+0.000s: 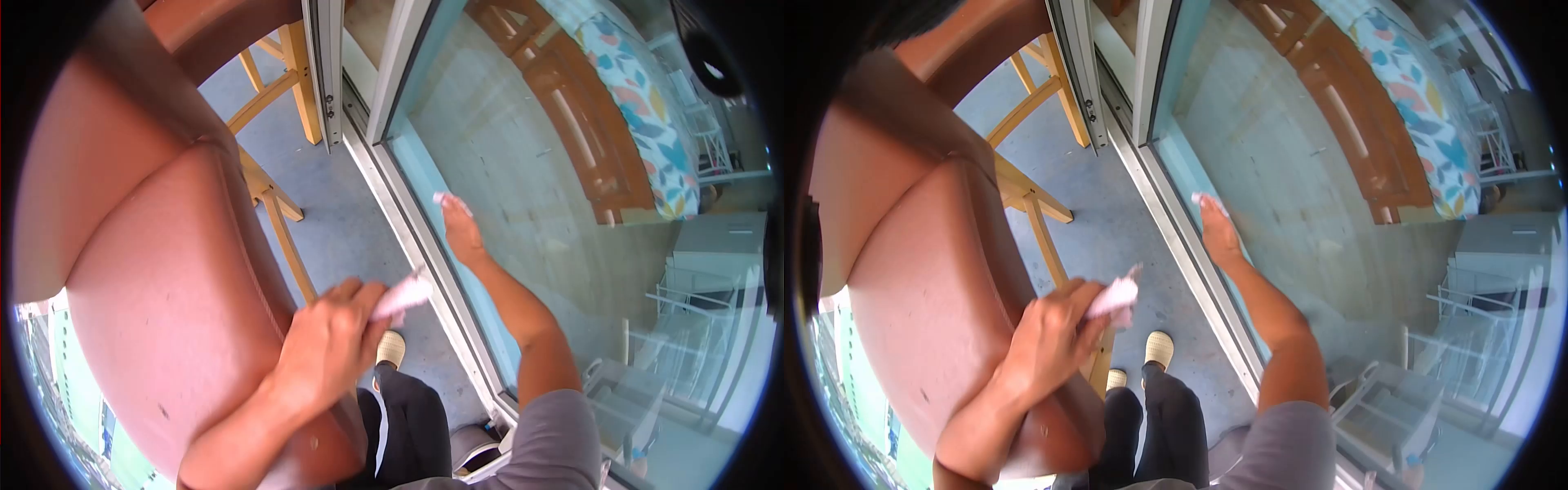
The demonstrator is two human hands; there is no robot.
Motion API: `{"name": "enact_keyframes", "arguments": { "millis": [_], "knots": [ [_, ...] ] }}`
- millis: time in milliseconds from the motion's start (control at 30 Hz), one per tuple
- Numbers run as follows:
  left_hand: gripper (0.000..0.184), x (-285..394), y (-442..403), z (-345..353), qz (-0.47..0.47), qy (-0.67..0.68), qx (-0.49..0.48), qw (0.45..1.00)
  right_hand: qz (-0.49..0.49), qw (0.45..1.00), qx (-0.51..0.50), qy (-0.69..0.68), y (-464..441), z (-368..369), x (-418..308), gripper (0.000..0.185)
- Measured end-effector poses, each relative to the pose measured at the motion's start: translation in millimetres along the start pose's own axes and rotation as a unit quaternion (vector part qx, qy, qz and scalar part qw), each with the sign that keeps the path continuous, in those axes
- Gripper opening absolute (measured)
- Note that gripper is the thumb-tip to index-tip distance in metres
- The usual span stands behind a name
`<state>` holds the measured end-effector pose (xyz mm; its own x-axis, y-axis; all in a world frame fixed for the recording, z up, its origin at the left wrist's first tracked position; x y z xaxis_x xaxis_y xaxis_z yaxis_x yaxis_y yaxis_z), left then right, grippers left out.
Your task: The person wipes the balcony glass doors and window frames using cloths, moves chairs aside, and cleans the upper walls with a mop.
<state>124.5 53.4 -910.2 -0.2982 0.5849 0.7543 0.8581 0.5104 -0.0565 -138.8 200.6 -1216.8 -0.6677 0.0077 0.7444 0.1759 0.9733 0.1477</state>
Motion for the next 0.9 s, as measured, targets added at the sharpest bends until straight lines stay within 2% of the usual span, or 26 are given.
{"name": "enact_keyframes", "arguments": {
  "millis": [67, 133, 167, 200, 233, 267, 333, 367, 433, 533, 567, 633, 667, 700, 733, 767, 833, 867, 900],
  "knots": [
    [0.013, 1.9, 4.0, -0.2, 0.026, 0.003, 0.035, 0.999, 0.116, 0.986, 0.108, -0.057, 15.9, -44.6, 64.3, 0.052],
    [0.013, 4.9, 12.7, 0.3, 0.053, 0.008, 0.042, 0.998, 0.201, 0.939, 0.259, -0.102, 38.0, -117.0, 160.9, 0.05],
    [0.013, 8.9, 16.0, 0.0, 0.071, 0.012, 0.054, 0.996, 0.223, 0.911, 0.335, -0.093, 50.9, -163.9, 212.0, 0.049],
    [0.012, 14.0, 19.4, 0.6, 0.065, 0.001, 0.017, 0.998, 0.244, 0.882, 0.398, -0.06, 68.0, -212.1, 256.5, 0.048],
    [0.012, 16.9, 21.5, 1.6, 0.074, 0.0, 0.018, 0.997, 0.266, 0.861, 0.433, -0.011, 84.4, -257.4, 293.3, 0.047],
    [0.012, 17.5, 23.0, 4.7, 0.088, 0.022, 0.003, 0.996, 0.314, 0.838, 0.443, 0.057, 100.0, -297.1, 318.0, 0.047],
    [0.014, 16.9, 25.4, 10.5, 0.123, 0.029, -0.004, 0.992, 0.362, 0.804, 0.453, 0.128, 118.6, -320.9, 331.9, 0.046],
    [0.014, 17.2, 24.4, 11.5, 0.127, 0.027, 0.001, 0.992, 0.451, 0.787, 0.367, 0.206, 121.4, -314.8, 337.7, 0.055],
    [0.016, 18.2, 23.7, 14.1, 0.13, 0.009, -0.031, 0.991, 0.49, 0.762, 0.322, 0.276, 119.3, -290.5, 314.0, 0.052],
    [0.021, 27.5, 31.1, 18.6, 0.067, -0.012, -0.04, 0.997, 0.421, 0.807, 0.381, 0.162, 79.5, -183.2, 206.1, 0.046],
    [0.021, 31.3, 34.2, 20.3, 0.052, -0.033, -0.049, 0.997, 0.415, 0.853, 0.297, 0.112, 61.2, -138.7, 155.0, 0.055],
    [0.021, 25.5, 36.4, 28.1, 0.077, -0.068, -0.053, 0.993, 0.299, 0.916, 0.247, 0.105, 38.5, -66.9, 59.9, 0.055],
    [0.022, 22.7, 37.7, 31.7, 0.095, -0.097, -0.064, 0.989, 0.28, 0.905, 0.236, 0.215, 37.1, -22.9, 5.8, 0.055],
    [0.023, 23.0, 37.5, 32.1, 0.083, -0.064, -0.067, 0.992, 0.205, 0.957, 0.175, 0.107, 36.6, 18.5, -38.1, 0.055],
    [0.025, 22.8, 36.4, 32.2, 0.13, -0.118, -0.051, 0.983, 0.167, 0.972, 0.141, 0.081, 40.9, 49.2, -77.9, 0.055],
    [0.027, 22.4, 34.9, 31.1, 0.175, -0.173, -0.032, 0.969, 0.129, 0.984, 0.108, 0.056, 45.8, 66.4, -104.3, 0.056],
    [0.03, 19.7, 30.5, 31.6, 0.184, -0.203, -0.034, 0.961, 0.018, 0.999, -0.006, 0.04, 60.9, 74.4, -132.0, 0.055],
    [0.032, 18.2, 28.0, 32.3, 0.187, -0.225, -0.042, 0.955, 0.021, 0.999, -0.009, 0.044, 62.8, 80.5, -131.1, 0.055],
    [0.032, 17.8, 26.5, 32.5, 0.19, -0.218, -0.04, 0.956, 0.044, 0.997, 0.057, 0.026, 67.0, 94.1, -129.1, 0.051]
  ]
}}
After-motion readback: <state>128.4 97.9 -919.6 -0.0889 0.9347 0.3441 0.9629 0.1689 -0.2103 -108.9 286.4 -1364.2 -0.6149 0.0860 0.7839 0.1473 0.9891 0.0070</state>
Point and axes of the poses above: each hand's wrist, its own y-axis away from the middle knuckle, its own z-axis out of the palm, x = y × z, the point moved 2 cm from there along -y, towards the middle knuckle, and after that the axes turned 14 degrees about x, right-handed, at the moved point
